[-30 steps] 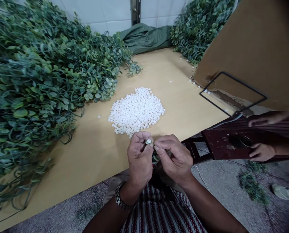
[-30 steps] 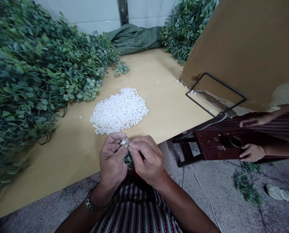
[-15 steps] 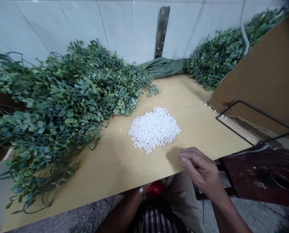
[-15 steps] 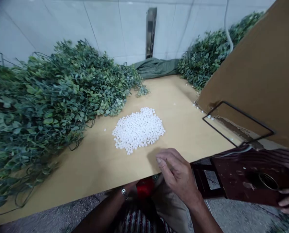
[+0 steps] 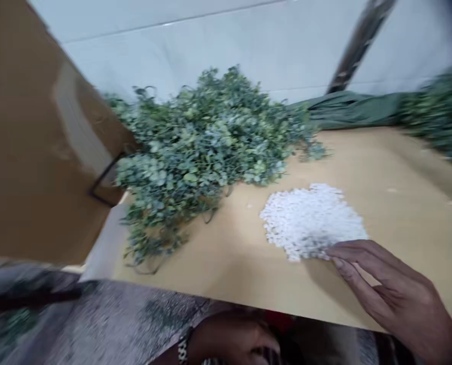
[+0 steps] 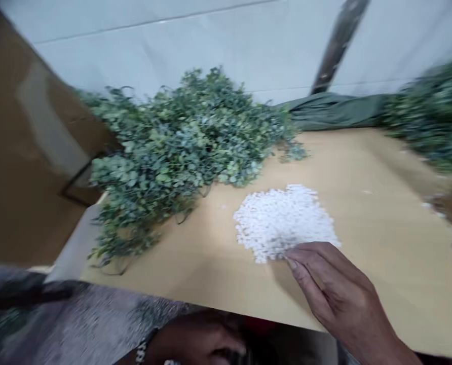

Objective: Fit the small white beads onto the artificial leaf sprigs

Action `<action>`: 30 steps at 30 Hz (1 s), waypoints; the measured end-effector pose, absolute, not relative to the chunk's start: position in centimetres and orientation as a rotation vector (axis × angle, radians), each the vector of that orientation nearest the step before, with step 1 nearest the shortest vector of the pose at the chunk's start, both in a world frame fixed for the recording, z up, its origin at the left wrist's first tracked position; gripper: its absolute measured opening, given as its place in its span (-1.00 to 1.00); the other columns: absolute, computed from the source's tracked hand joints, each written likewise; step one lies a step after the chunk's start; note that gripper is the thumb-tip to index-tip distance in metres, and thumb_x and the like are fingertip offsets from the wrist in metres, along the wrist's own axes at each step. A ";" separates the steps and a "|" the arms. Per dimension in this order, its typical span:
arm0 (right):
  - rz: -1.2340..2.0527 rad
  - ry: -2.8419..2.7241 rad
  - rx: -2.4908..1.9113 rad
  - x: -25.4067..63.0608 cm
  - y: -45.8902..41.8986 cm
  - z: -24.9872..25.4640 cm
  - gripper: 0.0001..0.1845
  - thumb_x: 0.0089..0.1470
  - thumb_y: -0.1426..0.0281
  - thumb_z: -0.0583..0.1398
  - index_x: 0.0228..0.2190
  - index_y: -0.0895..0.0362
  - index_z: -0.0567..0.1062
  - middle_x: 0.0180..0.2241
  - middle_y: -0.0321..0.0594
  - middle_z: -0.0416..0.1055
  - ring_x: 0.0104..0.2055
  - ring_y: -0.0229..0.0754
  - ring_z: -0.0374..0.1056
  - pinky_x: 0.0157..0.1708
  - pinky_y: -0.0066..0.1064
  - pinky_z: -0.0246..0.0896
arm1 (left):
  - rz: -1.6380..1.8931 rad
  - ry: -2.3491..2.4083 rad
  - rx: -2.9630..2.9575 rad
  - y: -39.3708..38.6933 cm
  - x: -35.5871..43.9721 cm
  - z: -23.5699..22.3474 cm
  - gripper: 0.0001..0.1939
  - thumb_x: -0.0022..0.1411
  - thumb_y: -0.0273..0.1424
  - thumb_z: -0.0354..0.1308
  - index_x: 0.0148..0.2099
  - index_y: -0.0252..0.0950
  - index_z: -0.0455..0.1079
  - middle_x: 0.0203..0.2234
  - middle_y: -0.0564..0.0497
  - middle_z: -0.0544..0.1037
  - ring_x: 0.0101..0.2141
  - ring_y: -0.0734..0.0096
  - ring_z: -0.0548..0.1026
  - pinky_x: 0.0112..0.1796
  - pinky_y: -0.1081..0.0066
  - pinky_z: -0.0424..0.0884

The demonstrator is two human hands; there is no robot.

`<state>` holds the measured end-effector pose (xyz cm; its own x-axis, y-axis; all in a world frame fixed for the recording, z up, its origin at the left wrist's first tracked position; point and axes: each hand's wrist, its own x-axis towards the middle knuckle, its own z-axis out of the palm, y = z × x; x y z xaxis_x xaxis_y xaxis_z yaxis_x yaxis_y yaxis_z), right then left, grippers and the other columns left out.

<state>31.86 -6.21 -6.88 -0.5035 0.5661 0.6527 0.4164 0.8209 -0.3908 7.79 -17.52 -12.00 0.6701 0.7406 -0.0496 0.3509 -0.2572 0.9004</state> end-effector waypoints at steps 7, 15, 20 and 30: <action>0.125 -2.603 -0.303 17.2 -4.3 -4.7 -0.79 0.20 0.40 0.13 -0.42 0.12 0.52 -0.44 -0.14 0.48 -0.40 -0.10 0.39 -0.41 -0.27 0.24 | 1.186 1.832 2.098 -21.8 -0.7 -2.3 -0.74 0.22 -0.52 0.13 -0.08 -0.17 0.50 -0.30 -0.09 0.62 -0.25 0.22 0.57 -0.21 0.29 0.45; -0.047 -2.856 -0.626 10.0 -4.1 -4.8 -0.77 0.19 0.50 0.08 -0.34 0.24 0.55 -0.32 -0.01 0.53 -0.34 -0.07 0.44 -0.40 -0.30 0.17 | 0.670 2.829 2.118 -22.7 -5.5 -7.5 -0.52 0.28 -0.35 0.12 0.23 -0.24 0.21 0.15 -0.33 0.26 0.18 -0.16 0.24 0.10 -0.12 0.24; 0.224 -2.739 -0.682 14.7 -4.6 -4.6 -0.83 0.14 0.48 0.14 -0.45 0.15 0.50 -0.45 -0.19 0.49 -0.43 -0.19 0.42 -0.46 -0.40 0.14 | 0.682 2.529 2.248 -20.6 -4.1 -8.6 -0.43 0.31 -0.45 0.03 0.32 -0.22 0.02 0.24 -0.33 0.13 0.28 -0.12 0.09 0.18 -0.11 0.16; 0.288 -2.355 -0.512 21.7 -7.5 -3.5 -0.82 0.19 0.44 0.14 -0.46 0.11 0.44 -0.54 -0.25 0.41 -0.50 -0.26 0.33 -0.48 -0.44 0.22 | 0.647 2.617 2.065 -15.4 -2.0 -7.3 -0.48 0.28 -0.34 0.07 0.27 -0.31 0.25 0.24 -0.39 0.22 0.24 -0.28 0.16 0.12 -0.22 0.13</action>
<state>21.73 -7.50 -3.55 -0.6771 0.4372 0.5919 0.2818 0.8971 -0.3403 -2.01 -15.43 -7.31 -0.2404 0.8741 0.4220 0.9701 0.2011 0.1360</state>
